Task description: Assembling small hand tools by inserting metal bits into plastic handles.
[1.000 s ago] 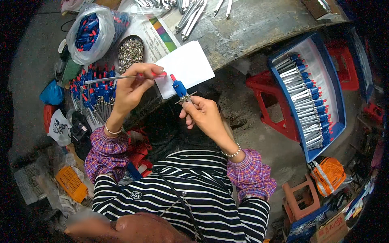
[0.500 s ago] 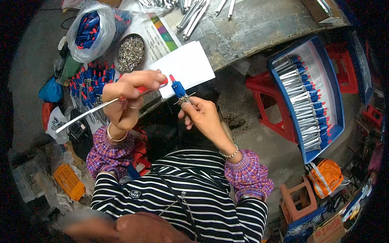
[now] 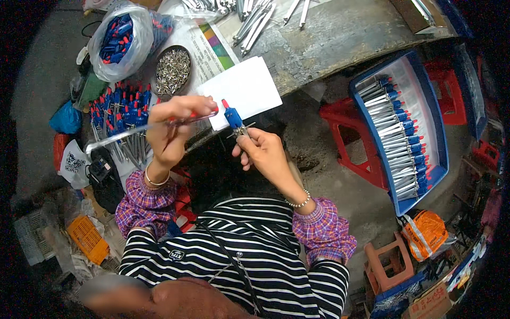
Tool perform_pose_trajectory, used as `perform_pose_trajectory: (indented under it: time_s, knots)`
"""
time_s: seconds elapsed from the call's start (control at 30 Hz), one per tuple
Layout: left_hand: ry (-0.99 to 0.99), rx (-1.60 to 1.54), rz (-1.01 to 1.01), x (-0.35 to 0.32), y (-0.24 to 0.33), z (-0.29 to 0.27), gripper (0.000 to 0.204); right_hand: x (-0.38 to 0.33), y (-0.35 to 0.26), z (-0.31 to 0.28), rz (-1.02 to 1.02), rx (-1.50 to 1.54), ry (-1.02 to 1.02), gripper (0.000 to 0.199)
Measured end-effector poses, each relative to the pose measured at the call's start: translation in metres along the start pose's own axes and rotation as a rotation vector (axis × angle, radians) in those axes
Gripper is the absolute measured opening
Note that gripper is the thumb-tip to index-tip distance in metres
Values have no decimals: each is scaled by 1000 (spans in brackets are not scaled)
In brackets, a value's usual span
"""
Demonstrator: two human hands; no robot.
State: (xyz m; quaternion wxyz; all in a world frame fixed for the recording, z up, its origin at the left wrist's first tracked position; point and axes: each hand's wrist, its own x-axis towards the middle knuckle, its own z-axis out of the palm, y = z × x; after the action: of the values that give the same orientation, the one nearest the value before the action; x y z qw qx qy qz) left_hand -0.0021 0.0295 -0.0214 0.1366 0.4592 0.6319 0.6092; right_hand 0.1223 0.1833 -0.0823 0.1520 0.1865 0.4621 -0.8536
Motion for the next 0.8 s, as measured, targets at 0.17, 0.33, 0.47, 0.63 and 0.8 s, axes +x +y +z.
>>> perform_pose_trajectory:
  time_s: [0.17, 0.33, 0.47, 0.63, 0.8]
  knots:
    - [-171, 134, -68, -9, -17, 8, 27, -1, -2, 1, -1, -31, 1, 19]
    - [-20, -18, -204, -12, -14, 6, 23, 1, 2, -2, -16, -8, -22, 19]
    - [226, -210, -247, -3, -5, 9, 21, 2, 2, 0, -14, 19, -24, 20]
    - [-27, 409, -61, 41, 2, -27, 24, -6, -6, 2, -24, 16, -10, 18]
    - [-277, 879, 202, 71, -24, -56, 21, -14, -10, 3, -25, 31, 1, 18]
